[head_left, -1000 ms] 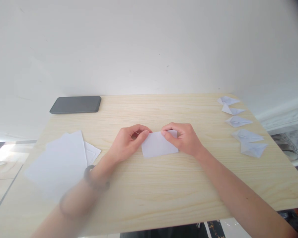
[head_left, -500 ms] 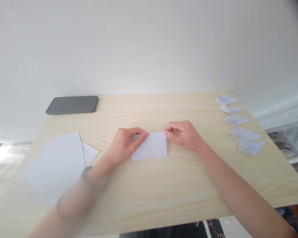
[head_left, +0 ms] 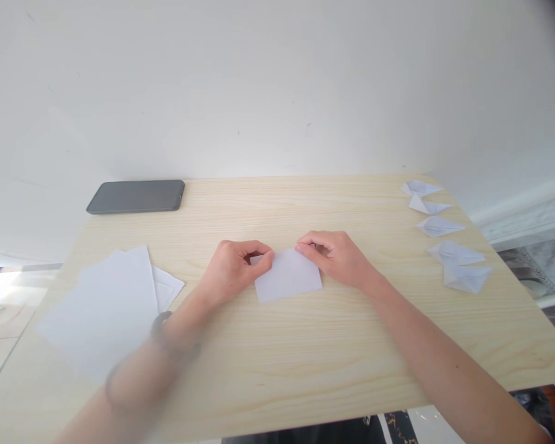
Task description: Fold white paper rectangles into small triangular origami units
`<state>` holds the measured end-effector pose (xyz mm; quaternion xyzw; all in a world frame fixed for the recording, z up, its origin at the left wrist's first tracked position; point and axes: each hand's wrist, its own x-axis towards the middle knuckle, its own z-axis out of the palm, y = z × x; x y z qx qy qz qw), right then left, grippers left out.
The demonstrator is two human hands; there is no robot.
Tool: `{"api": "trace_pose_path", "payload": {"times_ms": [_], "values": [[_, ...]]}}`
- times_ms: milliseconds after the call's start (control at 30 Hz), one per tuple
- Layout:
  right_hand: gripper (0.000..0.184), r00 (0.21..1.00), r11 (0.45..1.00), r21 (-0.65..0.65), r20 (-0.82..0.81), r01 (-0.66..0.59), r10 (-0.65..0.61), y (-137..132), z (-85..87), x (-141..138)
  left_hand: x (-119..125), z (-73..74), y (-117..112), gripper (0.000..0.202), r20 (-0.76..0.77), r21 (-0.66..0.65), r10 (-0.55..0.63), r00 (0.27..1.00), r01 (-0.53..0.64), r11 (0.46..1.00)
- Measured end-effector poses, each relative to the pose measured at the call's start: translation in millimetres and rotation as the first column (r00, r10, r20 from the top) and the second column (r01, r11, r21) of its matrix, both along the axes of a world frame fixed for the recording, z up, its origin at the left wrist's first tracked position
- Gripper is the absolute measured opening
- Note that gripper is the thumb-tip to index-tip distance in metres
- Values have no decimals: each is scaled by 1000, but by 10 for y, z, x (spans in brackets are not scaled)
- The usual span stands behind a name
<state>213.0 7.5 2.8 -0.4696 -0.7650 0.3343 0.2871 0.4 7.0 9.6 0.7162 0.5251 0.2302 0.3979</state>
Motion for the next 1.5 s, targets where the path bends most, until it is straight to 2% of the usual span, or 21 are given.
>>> {"api": "trace_pose_path", "payload": {"times_ms": [167,333,400,433,500,567,667,800,900,967,1067,1200,1500], "values": [[25,999,999,8,19,50,-51,79,30,189,-79,7,44,24,-44,63,6,999,-4,998],[25,995,996,20,52,82,-83,99,-3,197,-97,-23,54,27,-63,131,123,990,-114,985],[24,996,997,57,73,51,-55,91,-22,143,-61,-44,41,27,-56,170,79,995,-69,983],[23,995,995,76,83,58,-64,87,-31,113,-40,-55,34,27,-62,231,25,998,-10,973],[22,991,993,95,101,73,-82,79,-49,61,-7,-77,27,27,-141,350,-109,984,153,924],[20,987,989,98,106,110,-120,75,-65,34,1,-98,30,26,-267,416,-172,948,275,867],[19,981,984,88,107,154,-164,73,-82,27,-21,-119,40,28,-395,442,-142,907,323,837],[15,975,976,158,146,147,-170,55,-101,25,-42,-125,39,29,-449,474,-71,891,305,826],[17,983,970,198,91,141,-161,37,-126,15,-40,-124,35,29,-475,494,-29,879,294,819],[23,990,965,242,67,102,-122,35,-141,7,-41,-127,33,29,-490,516,13,871,278,810],[29,992,948,319,123,-14,-27,50,-146,-9,-45,-134,31,26,-504,551,77,860,252,795],[30,978,935,331,200,-130,65,76,-129,-6,-48,-144,34,29,-526,572,113,843,252,780],[33,968,933,302,214,-197,135,117,-143,83,-51,-162,40,33,-563,571,111,819,289,768]]}}
